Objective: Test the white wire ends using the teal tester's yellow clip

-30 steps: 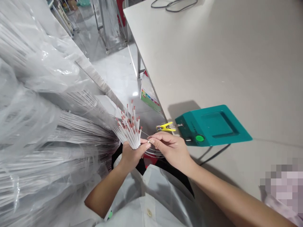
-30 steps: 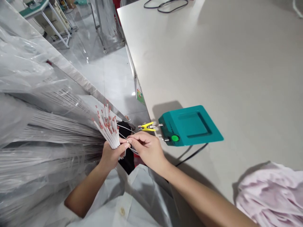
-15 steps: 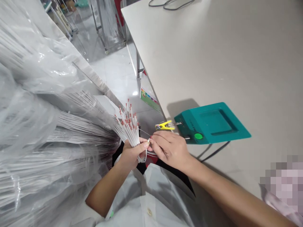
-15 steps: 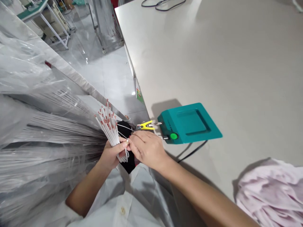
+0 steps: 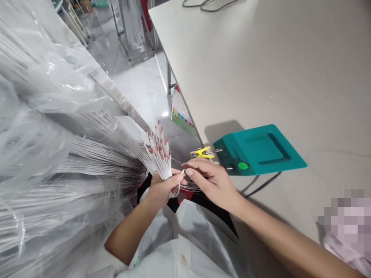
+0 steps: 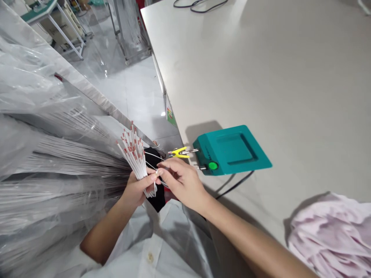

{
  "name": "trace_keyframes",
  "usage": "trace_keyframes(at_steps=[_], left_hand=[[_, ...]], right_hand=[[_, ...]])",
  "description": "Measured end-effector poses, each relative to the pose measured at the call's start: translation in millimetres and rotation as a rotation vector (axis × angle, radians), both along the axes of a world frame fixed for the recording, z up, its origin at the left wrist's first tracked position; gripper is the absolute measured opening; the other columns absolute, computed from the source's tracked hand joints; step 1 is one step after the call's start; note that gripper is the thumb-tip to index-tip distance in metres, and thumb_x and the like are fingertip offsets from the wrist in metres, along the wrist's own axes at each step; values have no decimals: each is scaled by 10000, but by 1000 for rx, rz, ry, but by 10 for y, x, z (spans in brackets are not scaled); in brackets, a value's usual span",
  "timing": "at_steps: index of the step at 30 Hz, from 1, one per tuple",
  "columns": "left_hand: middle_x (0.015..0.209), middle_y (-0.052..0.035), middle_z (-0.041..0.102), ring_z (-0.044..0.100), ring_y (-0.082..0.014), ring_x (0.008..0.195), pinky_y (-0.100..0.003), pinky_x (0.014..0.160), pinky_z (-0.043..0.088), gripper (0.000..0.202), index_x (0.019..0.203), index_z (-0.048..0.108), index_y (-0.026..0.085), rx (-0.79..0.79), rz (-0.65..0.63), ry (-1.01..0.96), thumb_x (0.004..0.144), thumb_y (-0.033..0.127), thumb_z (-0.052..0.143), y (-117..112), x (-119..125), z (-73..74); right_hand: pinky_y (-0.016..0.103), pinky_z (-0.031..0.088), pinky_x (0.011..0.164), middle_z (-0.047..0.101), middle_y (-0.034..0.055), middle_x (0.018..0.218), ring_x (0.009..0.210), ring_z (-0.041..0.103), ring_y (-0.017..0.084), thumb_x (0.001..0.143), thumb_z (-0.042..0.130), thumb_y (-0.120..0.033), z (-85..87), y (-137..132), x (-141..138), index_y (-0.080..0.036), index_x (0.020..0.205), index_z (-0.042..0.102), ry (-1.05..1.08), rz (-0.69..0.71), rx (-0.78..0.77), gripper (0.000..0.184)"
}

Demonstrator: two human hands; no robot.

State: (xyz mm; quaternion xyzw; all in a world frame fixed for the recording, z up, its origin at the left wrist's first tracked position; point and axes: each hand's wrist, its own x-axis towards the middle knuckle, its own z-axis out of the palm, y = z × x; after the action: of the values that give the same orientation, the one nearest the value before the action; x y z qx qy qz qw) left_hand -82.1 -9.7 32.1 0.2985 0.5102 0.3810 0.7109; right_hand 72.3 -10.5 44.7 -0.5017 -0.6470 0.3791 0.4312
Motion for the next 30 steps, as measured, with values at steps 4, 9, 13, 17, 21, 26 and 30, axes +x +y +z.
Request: trace_keyframes(at_steps=[4, 9, 13, 17, 21, 26, 30], left_hand=[[511, -1, 603, 393, -44, 363, -205, 373, 269, 194, 639, 652, 122, 26, -38, -15, 621, 299, 730, -8, -6, -18], [523, -8, 625, 401, -43, 361, -199, 379, 273, 182, 681, 663, 121, 5, -34, -24, 626, 284, 721, 22, -35, -15], [527, -18, 627, 402, -44, 368, -198, 378, 264, 189, 683, 665, 109, -18, -71, -25, 610, 273, 725, 38, -62, -6], [517, -18, 616, 405, -49, 380, -194, 377, 260, 210, 665, 649, 113, -66, -85, -62, 581, 280, 745, 43, -96, 13], [521, -15, 617, 400, -45, 384, -186, 376, 252, 232, 680, 646, 119, -84, -43, -93, 574, 292, 759, 57, -124, 16], [538, -19, 634, 405, -46, 367, -192, 375, 266, 240, 721, 651, 118, -66, -21, -74, 597, 296, 753, 69, -75, 0], [529, -25, 628, 412, -48, 365, -198, 377, 283, 281, 691, 645, 108, -34, -53, -47, 571, 329, 769, 70, -9, 10]], right_hand=[[261, 506, 625, 662, 40, 724, 684, 621, 142, 854, 538, -272, -4, 13, -67, -188, 786, 650, 80, 80, -83, 156], [246, 499, 602, 649, 45, 721, 673, 608, 134, 885, 485, -212, -53, 6, -43, -183, 773, 626, -123, 25, 133, 182], [250, 491, 579, 654, 79, 803, 697, 612, 147, 893, 437, -170, -17, 70, 43, -141, 850, 620, -449, 168, 467, 190], [260, 482, 548, 658, 83, 824, 679, 614, 156, 882, 416, -147, 19, 109, 120, -135, 861, 614, -619, 244, 564, 199], [247, 504, 584, 645, 66, 783, 692, 615, 148, 855, 445, -123, -12, 48, 168, -156, 829, 596, -521, 152, 409, 157], [272, 540, 703, 658, 97, 870, 827, 638, 170, 833, 526, -125, -55, -41, 168, -148, 923, 599, -376, -81, 456, 118], [289, 552, 702, 680, 114, 931, 839, 658, 192, 814, 589, -199, -85, -20, 132, -138, 992, 607, -532, -59, 601, 188]])
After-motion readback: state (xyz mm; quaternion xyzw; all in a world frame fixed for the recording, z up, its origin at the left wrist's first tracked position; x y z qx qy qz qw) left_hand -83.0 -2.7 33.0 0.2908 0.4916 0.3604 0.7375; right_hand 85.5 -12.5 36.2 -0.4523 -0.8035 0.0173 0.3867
